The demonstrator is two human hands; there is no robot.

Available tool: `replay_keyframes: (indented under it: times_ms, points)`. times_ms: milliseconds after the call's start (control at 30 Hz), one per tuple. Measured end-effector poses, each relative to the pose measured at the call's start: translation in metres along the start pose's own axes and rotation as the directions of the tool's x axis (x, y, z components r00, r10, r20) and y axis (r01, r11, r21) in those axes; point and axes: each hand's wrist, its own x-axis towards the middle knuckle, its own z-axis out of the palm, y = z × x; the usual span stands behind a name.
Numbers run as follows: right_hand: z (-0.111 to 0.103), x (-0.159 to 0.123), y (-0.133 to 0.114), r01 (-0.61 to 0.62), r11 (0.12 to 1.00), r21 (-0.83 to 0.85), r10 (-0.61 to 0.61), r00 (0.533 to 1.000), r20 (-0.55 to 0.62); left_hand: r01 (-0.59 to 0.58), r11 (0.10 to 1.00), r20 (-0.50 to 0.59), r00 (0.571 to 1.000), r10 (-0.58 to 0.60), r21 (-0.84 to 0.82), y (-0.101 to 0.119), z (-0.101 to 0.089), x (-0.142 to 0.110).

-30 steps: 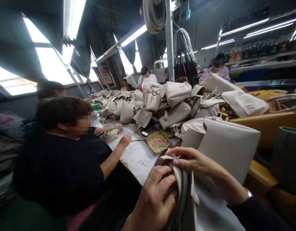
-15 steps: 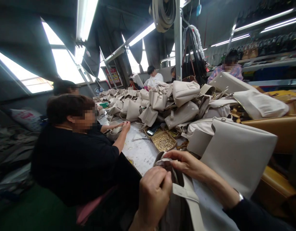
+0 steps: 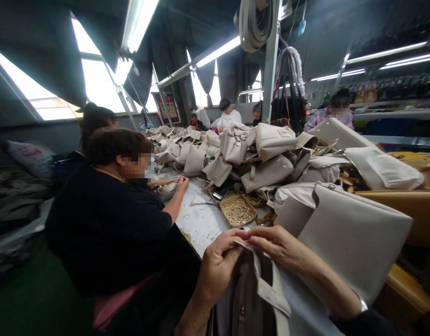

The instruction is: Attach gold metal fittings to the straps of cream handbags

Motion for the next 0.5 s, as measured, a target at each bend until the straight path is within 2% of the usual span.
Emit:
replay_keyframes:
  times_ms: [100, 200, 333, 500]
  points:
    - [-0.017, 0.025, 0.014, -0.049, 0.998, -0.041, 0.039, 0.974, -0.224, 0.126, 0.992, -0.043, 0.991, -0.126, 0.011, 0.000, 0.001, -0.005]
    - [-0.028, 0.069, 0.036, -0.196, 0.951, -0.237, 0.102, 0.928, -0.359, 0.177, 0.982, -0.136, 0.977, -0.167, 0.069, 0.002, 0.002, -0.009]
    - [-0.028, 0.139, 0.074, -0.344, 0.835, -0.430, 0.196, 0.915, -0.353, 0.175, 0.979, -0.241, 0.960, -0.145, 0.108, 0.000, 0.002, -0.008]
    - [-0.018, 0.211, 0.120, -0.458, 0.653, -0.603, 0.341, 0.889, -0.306, 0.088, 0.972, -0.232, 0.972, -0.037, 0.216, -0.024, 0.006, -0.009]
